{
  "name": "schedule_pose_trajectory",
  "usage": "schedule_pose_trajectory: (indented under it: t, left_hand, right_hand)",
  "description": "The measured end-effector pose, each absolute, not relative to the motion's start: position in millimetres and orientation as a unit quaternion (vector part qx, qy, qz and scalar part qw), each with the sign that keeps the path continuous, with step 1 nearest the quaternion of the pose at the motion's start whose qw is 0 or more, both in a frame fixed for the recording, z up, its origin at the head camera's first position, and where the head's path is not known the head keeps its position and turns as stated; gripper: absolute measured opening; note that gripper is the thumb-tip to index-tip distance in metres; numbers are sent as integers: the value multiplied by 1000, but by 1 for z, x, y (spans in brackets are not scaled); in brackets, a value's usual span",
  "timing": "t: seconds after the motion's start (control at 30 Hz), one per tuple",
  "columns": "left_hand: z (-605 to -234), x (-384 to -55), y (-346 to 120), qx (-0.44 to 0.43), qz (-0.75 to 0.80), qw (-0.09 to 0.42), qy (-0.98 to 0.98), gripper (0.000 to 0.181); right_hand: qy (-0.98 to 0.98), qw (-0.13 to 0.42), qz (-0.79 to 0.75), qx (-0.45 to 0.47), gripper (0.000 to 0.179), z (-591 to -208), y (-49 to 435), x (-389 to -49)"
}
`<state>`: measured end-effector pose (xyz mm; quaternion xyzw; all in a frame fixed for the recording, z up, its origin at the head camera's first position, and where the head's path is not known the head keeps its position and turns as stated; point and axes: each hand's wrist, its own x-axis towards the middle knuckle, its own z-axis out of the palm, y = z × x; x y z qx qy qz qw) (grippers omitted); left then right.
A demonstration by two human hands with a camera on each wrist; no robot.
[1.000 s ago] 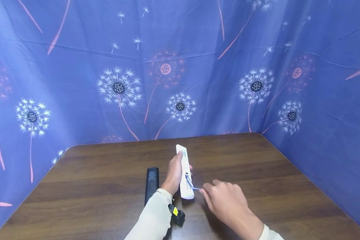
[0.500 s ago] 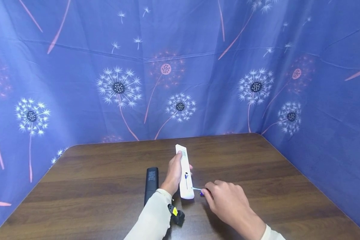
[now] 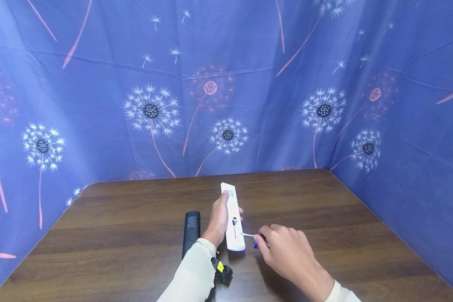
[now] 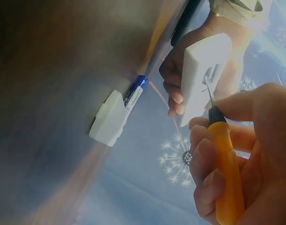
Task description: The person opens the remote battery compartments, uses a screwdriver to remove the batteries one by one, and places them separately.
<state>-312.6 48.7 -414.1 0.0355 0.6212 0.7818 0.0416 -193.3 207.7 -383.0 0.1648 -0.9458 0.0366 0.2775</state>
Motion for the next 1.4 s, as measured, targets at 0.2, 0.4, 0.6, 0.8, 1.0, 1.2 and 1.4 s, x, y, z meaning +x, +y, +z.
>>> schedule_pose_trajectory:
  t: [0.2, 0.4, 0.6, 0.8, 1.0, 1.2, 1.4]
  left_hand:
    - [-414, -313, 45, 44, 783, 53, 619, 56]
    - [-415, -314, 42, 57, 779, 55, 622, 56]
    - [-414, -315, 40, 67, 782, 55, 617, 57]
    - [-415, -313, 38, 64, 792, 73, 603, 57]
    - [-415, -311, 37, 64, 795, 77, 599, 59]
    - [-414, -311, 37, 70, 791, 82, 601, 60]
    - [-414, -313, 40, 67, 799, 88, 591, 63]
  right_hand:
    - [-939, 292, 33, 178, 6, -382, 206, -199]
    - [-942, 279, 50, 177, 6, -379, 204, -203]
    - [-940, 286, 56, 177, 8, -378, 201, -208]
    - [-936, 295, 63, 183, 7, -379, 198, -211]
    - [-936, 293, 67, 184, 5, -379, 195, -212]
    - [-936, 296, 69, 180, 5, -378, 195, -212]
    - [-934, 299, 67, 182, 6, -378, 195, -213]
